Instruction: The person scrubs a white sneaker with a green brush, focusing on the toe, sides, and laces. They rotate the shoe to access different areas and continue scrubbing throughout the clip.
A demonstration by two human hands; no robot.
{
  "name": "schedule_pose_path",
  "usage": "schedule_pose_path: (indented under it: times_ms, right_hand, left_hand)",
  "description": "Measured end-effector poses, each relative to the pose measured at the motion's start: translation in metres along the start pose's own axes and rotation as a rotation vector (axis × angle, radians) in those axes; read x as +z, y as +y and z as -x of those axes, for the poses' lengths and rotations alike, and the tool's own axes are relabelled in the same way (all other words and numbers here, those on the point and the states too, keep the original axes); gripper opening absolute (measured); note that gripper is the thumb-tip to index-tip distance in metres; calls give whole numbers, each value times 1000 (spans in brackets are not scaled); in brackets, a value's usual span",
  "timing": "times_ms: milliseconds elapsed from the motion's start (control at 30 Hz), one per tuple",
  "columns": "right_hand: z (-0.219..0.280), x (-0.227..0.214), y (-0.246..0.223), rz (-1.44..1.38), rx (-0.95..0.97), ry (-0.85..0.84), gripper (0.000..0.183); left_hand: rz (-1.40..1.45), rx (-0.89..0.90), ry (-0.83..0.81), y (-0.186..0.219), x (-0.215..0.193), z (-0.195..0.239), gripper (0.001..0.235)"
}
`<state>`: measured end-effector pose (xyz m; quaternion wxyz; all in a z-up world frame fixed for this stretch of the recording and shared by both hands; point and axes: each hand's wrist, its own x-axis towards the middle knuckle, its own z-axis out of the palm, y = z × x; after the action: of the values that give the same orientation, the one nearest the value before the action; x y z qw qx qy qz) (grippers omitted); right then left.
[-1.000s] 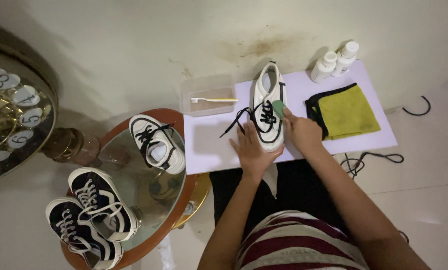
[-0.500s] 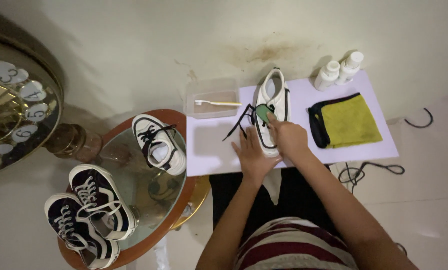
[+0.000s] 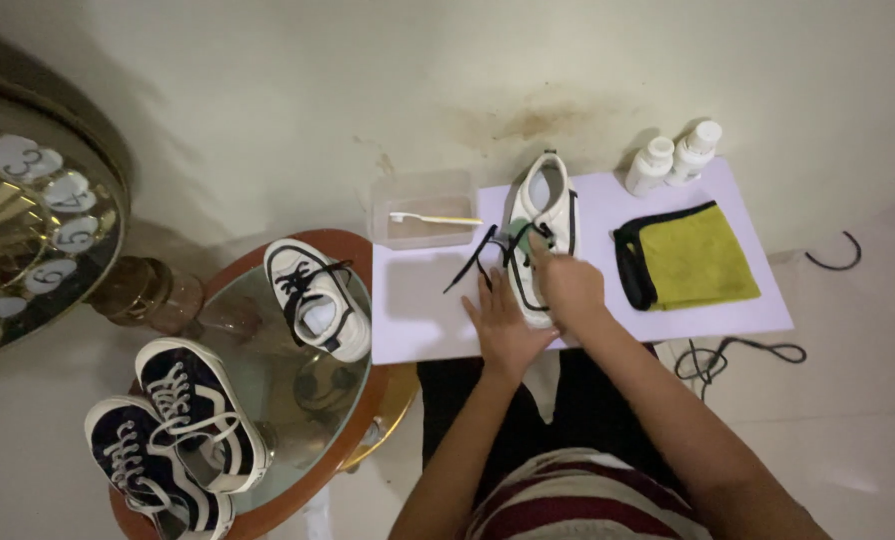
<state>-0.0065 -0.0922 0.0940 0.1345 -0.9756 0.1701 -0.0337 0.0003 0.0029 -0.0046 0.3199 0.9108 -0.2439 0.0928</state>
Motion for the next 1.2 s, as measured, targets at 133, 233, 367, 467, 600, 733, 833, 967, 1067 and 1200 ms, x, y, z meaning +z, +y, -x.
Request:
schedule_pose_path:
  times_ms: [133, 233, 367, 467, 600, 733, 833, 967, 1067, 1200]
  right_hand:
    - [-14, 23, 8, 74, -21, 21, 41]
    - [36, -16, -9, -29, 22, -113, 27]
    - [89, -2, 11, -86, 36, -138, 31]
    - [76, -2, 12, -41, -1, -141, 30]
    - [22, -13, -7, 97, -73, -73, 24]
    - [-20, 16, 8, 99, -129, 38, 24]
    - [17, 16, 11, 72, -56, -70, 22]
    - [84, 12, 23, -77, 37, -177, 28]
    - [94, -5, 29, -25, 71, -145, 29]
    - [57, 4, 46, 141, 124, 5, 32]
  left_hand:
    - [-16, -81, -143, 11, -13, -2, 103]
    - [-30, -48, -60, 10, -10, -2, 98]
    - [-45, -25, -19, 14, -21, -2, 90]
    - [-49, -27, 15, 4, 0, 0, 84]
    - [-22, -29, 27, 10, -11, 1, 93]
    - [27, -67, 25, 15, -20, -3, 107]
    - [-76, -50, 64, 6, -5, 0, 102]
    - [-114, -12, 138, 2, 0, 2, 81]
    - [-110, -10, 141, 5, -7, -1, 87]
    - [-121, 1, 180, 15, -20, -3, 98]
